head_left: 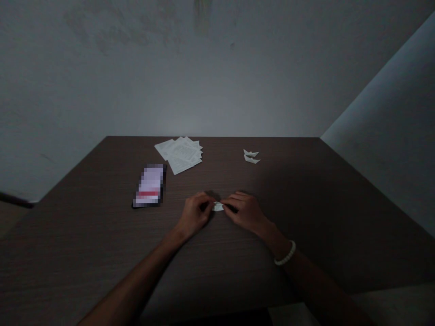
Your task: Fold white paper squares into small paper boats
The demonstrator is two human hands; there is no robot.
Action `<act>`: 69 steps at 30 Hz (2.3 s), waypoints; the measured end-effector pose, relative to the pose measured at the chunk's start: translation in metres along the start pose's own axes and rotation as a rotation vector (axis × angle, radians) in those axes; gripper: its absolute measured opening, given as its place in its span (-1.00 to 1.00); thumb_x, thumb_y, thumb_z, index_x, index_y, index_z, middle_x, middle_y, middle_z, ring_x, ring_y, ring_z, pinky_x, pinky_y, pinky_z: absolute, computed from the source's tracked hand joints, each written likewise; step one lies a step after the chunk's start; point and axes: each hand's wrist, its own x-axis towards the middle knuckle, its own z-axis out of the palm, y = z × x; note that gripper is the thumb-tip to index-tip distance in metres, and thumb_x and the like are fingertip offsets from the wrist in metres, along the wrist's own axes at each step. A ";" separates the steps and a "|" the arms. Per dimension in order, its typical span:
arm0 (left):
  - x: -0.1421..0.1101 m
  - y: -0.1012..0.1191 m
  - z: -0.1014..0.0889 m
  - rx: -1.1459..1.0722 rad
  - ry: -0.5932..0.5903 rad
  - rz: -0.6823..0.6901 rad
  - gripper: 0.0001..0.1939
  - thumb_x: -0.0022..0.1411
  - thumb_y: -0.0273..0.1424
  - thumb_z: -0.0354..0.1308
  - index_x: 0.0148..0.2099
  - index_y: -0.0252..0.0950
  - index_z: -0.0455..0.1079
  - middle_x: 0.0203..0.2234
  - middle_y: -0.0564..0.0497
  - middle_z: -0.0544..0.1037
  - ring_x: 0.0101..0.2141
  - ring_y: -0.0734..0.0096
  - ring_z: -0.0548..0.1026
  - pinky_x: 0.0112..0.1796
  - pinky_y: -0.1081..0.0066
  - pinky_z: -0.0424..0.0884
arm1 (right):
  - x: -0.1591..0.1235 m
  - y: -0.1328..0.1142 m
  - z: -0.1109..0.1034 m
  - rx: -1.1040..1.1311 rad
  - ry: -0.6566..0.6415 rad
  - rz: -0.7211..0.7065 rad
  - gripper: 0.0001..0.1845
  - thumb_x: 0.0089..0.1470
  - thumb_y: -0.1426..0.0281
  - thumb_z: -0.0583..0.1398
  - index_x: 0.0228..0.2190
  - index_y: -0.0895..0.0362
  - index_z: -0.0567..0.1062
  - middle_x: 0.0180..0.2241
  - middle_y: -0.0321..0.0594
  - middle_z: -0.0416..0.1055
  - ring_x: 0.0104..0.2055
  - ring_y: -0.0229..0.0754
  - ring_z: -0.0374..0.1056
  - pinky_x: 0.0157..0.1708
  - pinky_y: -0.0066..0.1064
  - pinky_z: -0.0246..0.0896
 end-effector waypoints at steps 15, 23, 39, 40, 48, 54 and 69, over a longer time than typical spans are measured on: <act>0.000 0.001 -0.001 0.043 -0.012 -0.019 -0.85 0.19 -0.49 0.08 -0.25 -0.31 0.49 -0.38 -0.04 0.54 -0.37 0.38 0.46 -0.32 0.39 0.35 | 0.000 0.001 0.000 0.065 0.057 0.051 -0.76 0.10 0.51 0.17 -0.19 0.08 0.54 -0.24 -0.23 0.58 -0.31 -0.22 0.44 -0.18 -0.33 0.28; 0.000 0.002 0.000 0.040 -0.010 -0.035 -0.82 0.13 -0.55 0.07 -0.26 -0.31 0.50 -0.40 -0.02 0.54 -0.42 0.43 0.45 -0.36 0.43 0.33 | 0.001 0.000 0.001 0.069 0.063 0.081 -0.74 0.11 0.52 0.16 -0.18 0.07 0.55 -0.26 -0.24 0.58 -0.31 -0.21 0.43 -0.22 -0.34 0.28; 0.001 0.008 0.000 0.086 -0.081 0.036 -0.83 0.11 -0.46 0.14 -0.20 -0.29 0.47 -0.35 -0.05 0.53 -0.32 0.31 0.44 -0.24 0.33 0.36 | 0.001 -0.001 0.005 -0.044 0.137 0.186 -0.92 0.00 0.48 0.24 -0.48 0.09 0.54 -0.50 -0.30 0.49 -0.48 -0.27 0.30 -0.40 -0.42 0.14; 0.001 0.008 0.000 0.085 -0.084 0.037 -0.83 0.12 -0.46 0.14 -0.20 -0.29 0.47 -0.35 -0.05 0.53 -0.32 0.31 0.44 -0.24 0.33 0.36 | 0.001 -0.001 0.005 -0.038 0.145 0.189 -0.92 -0.01 0.48 0.24 -0.48 0.09 0.55 -0.52 -0.31 0.48 -0.49 -0.27 0.29 -0.42 -0.42 0.13; 0.004 0.005 -0.003 0.040 -0.098 0.027 -0.82 0.21 -0.43 0.08 -0.23 -0.27 0.51 -0.35 -0.06 0.54 -0.29 0.29 0.43 -0.20 0.30 0.32 | 0.004 -0.007 0.001 0.040 0.202 0.188 -0.90 -0.04 0.49 0.24 -0.44 0.08 0.57 -0.56 -0.33 0.46 -0.55 -0.29 0.26 -0.48 -0.44 0.11; 0.004 0.004 -0.009 -0.006 -0.193 0.054 -0.69 0.29 -0.47 -0.07 -0.13 -0.26 0.52 -0.35 -0.07 0.50 -0.27 0.26 0.40 -0.20 0.29 0.28 | 0.004 -0.009 0.001 0.073 0.241 0.178 -0.88 0.03 0.46 0.20 -0.43 0.09 0.57 -0.56 -0.31 0.46 -0.56 -0.29 0.26 -0.49 -0.43 0.11; 0.005 0.002 -0.005 0.071 -0.096 0.033 -0.82 0.22 -0.45 0.05 -0.27 -0.31 0.49 -0.39 -0.05 0.51 -0.30 0.29 0.41 -0.23 0.32 0.29 | 0.003 -0.006 0.006 0.099 0.175 0.208 -0.86 0.00 0.44 0.23 -0.34 0.09 0.58 -0.54 -0.33 0.46 -0.56 -0.31 0.24 -0.48 -0.46 0.11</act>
